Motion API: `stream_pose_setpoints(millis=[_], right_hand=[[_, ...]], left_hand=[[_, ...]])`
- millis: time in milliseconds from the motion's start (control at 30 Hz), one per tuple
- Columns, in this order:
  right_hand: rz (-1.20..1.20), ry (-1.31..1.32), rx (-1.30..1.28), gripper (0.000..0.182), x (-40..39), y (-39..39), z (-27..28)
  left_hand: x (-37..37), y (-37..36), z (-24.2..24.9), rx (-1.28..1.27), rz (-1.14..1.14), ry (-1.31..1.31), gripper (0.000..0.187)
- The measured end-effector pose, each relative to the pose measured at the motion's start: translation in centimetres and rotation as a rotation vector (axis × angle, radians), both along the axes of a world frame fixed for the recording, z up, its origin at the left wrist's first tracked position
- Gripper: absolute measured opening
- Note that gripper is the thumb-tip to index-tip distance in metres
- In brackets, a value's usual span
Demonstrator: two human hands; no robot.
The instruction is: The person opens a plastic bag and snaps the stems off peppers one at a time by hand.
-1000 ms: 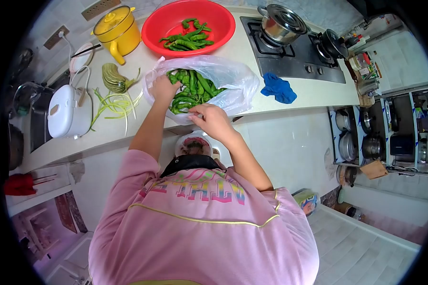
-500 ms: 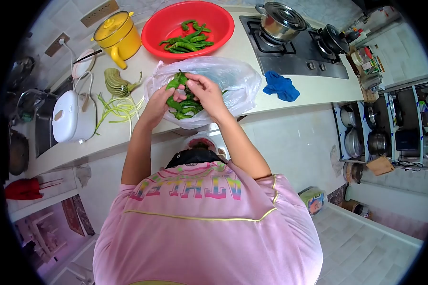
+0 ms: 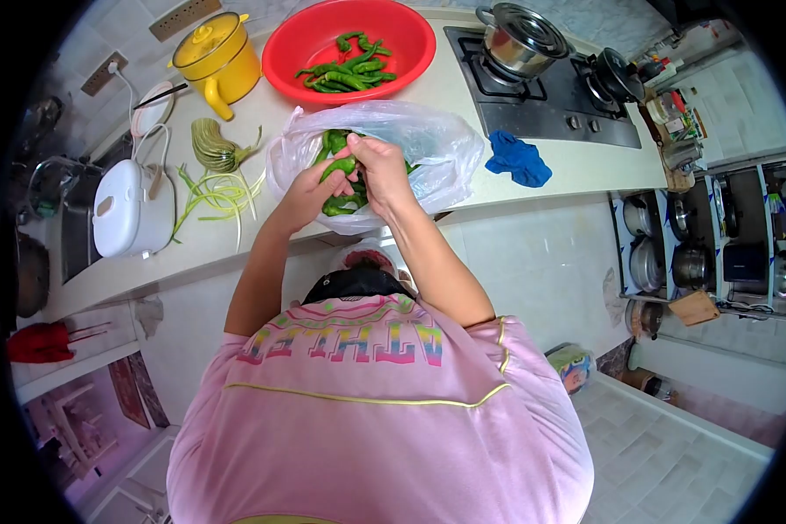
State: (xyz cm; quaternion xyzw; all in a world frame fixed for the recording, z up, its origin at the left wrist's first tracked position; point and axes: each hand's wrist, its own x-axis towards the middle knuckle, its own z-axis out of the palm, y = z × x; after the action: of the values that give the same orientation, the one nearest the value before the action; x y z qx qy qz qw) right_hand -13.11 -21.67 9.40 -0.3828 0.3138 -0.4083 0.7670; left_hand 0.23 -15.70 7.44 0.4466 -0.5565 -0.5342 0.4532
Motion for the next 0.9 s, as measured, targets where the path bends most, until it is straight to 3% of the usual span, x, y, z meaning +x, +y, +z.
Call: stream_pose_setpoints(millis=[100,167,267,300,433,533,633,733,833,900], right_hand=[[0.063,-0.083,0.091,0.027,-0.8,0.4,0.2],[0.143,-0.175,0.122,0.026,-1.1,0.7,0.1],[-0.100,-0.189,0.204,0.025,-0.4,0.4,-0.3],[-0.085,-0.159,0.168,0.024,-0.7,0.3,-0.6],[-0.053,-0.003,0.030,0.020,-3.1,-0.3,-1.3],[-0.057,0.118,-0.031,0.016,-4.1,0.6,-1.0],[0.079,0.254,-0.108,0.016,-5.0,1.7,-1.0],[0.186,0.356,-0.143,0.017,-5.5,3.1,-1.2],[0.203,0.336,-0.145,0.017,-4.7,3.6,-1.9],[0.185,0.297,-0.143,0.020,-4.1,3.9,-2.6]], left_hand=[[0.3,0.0,-0.5,0.075,-0.080,0.149,0.030],[0.4,0.2,-0.4,0.179,-0.093,0.440,0.034],[0.6,0.0,-0.4,0.284,-0.108,0.825,0.040],[0.8,-0.2,-0.4,0.309,-0.111,0.943,0.042],[1.7,-2.7,0.4,0.451,0.126,1.036,0.038],[3.5,-7.0,2.0,0.278,0.025,1.182,0.037],[6.1,-11.1,3.7,0.256,0.038,1.149,0.036],[5.6,-10.0,4.2,0.048,0.401,0.471,0.033],[7.0,-7.0,0.4,0.198,0.160,-0.496,0.030],[5.7,-4.2,-3.0,0.069,0.272,-0.889,0.024]])
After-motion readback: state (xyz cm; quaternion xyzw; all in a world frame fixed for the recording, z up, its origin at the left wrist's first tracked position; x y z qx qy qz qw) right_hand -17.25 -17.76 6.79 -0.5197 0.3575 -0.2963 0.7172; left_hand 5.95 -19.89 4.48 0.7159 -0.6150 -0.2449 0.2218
